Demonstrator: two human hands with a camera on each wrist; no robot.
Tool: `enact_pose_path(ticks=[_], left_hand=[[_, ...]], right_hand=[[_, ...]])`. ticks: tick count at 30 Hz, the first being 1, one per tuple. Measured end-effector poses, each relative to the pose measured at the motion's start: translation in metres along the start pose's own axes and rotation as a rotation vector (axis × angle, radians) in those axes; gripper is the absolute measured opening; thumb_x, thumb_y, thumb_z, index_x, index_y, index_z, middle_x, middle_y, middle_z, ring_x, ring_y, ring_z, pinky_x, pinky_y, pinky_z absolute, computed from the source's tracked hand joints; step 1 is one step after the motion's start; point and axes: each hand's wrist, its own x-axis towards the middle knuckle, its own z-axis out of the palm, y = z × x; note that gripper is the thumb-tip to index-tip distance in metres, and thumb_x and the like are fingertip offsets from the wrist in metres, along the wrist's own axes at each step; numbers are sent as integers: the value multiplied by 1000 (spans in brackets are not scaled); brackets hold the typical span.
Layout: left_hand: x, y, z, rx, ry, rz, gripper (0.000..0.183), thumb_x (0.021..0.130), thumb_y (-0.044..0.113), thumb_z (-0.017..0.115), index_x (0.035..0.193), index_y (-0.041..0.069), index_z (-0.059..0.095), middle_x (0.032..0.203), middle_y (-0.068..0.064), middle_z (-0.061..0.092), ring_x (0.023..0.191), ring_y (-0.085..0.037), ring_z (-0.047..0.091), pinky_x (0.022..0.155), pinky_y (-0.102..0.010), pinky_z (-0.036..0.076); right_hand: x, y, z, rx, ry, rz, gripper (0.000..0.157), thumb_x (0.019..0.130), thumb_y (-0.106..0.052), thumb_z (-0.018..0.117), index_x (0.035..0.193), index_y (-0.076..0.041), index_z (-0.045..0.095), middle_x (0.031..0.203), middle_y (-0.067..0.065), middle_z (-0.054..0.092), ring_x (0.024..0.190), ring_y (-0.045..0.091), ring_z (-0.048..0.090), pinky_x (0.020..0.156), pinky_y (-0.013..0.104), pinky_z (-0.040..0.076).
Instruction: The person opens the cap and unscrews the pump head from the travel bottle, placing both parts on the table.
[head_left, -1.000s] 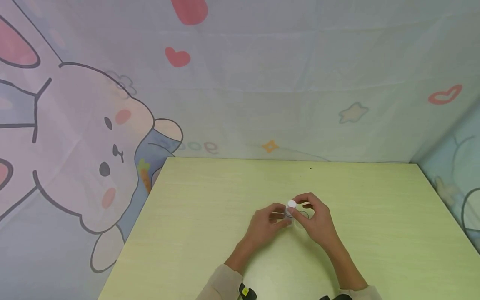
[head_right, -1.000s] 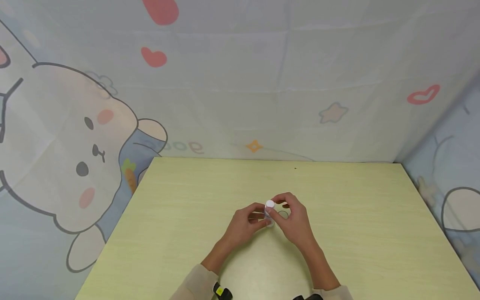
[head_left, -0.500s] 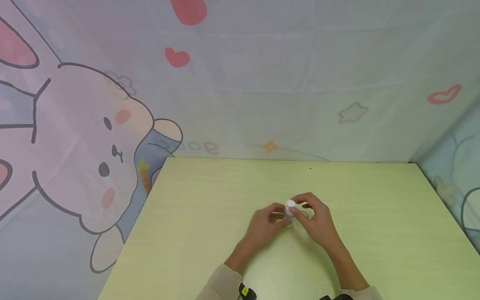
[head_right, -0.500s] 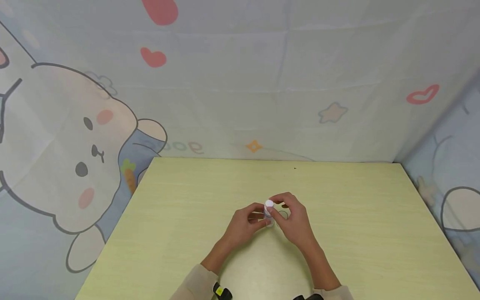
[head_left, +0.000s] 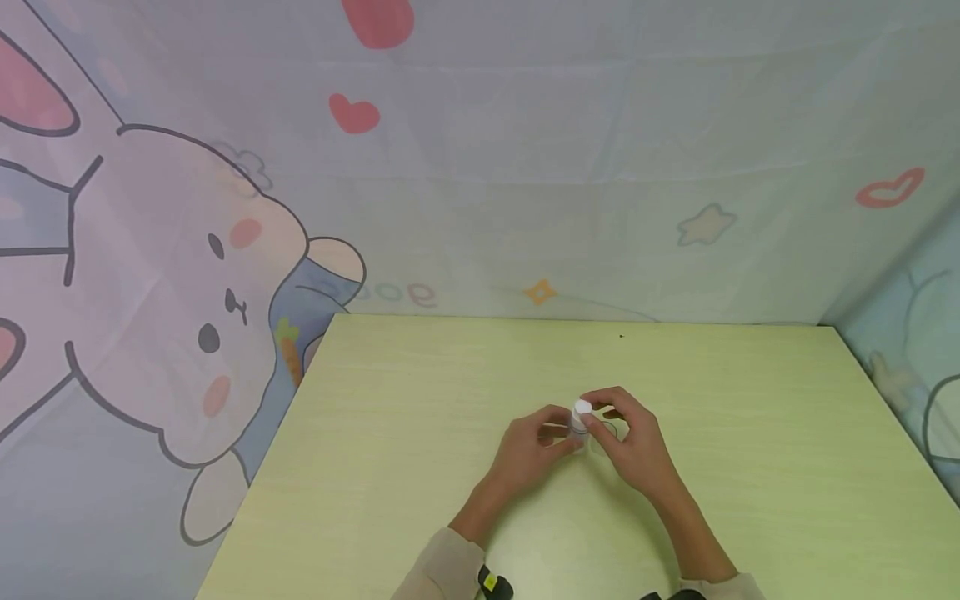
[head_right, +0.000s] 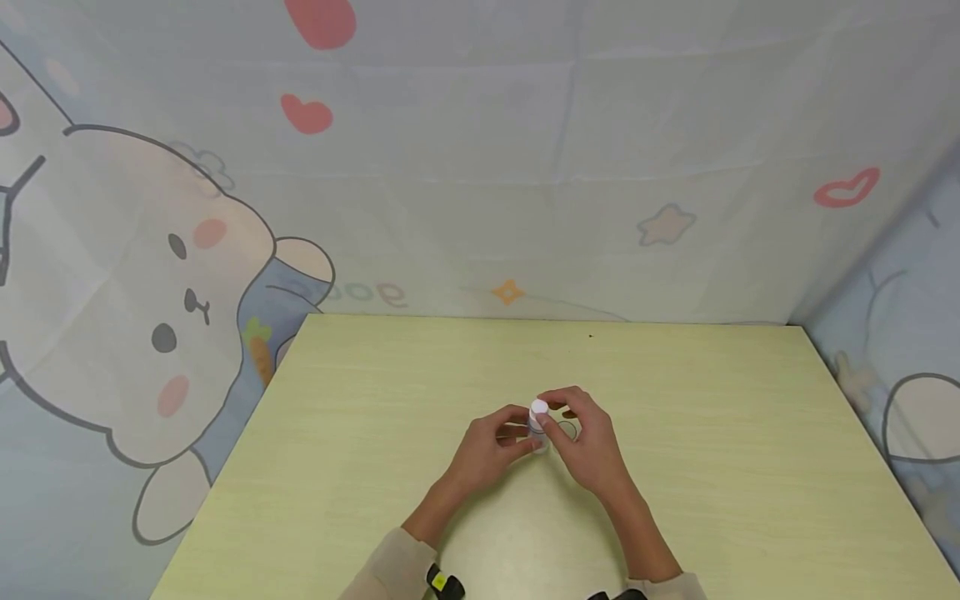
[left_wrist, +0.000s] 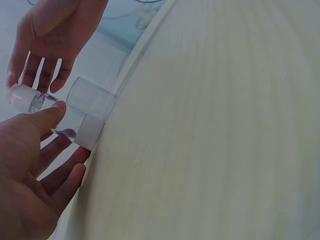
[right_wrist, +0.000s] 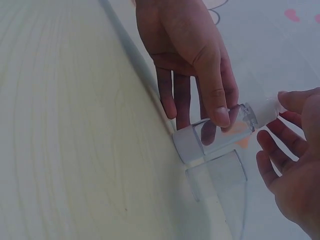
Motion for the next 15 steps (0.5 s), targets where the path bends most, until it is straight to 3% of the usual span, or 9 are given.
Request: enact_pose_path(ticks=[15], left_hand=[[0, 1, 0, 8, -2, 1, 32, 96, 43, 80, 125, 33, 70, 124, 15, 72, 113, -8, 72, 97, -28, 57]], right_hand=[[-2, -2, 1, 67, 2, 92, 24, 99, -16, 78, 121, -17, 68, 117, -5, 69, 113, 16, 61, 97, 38, 50]])
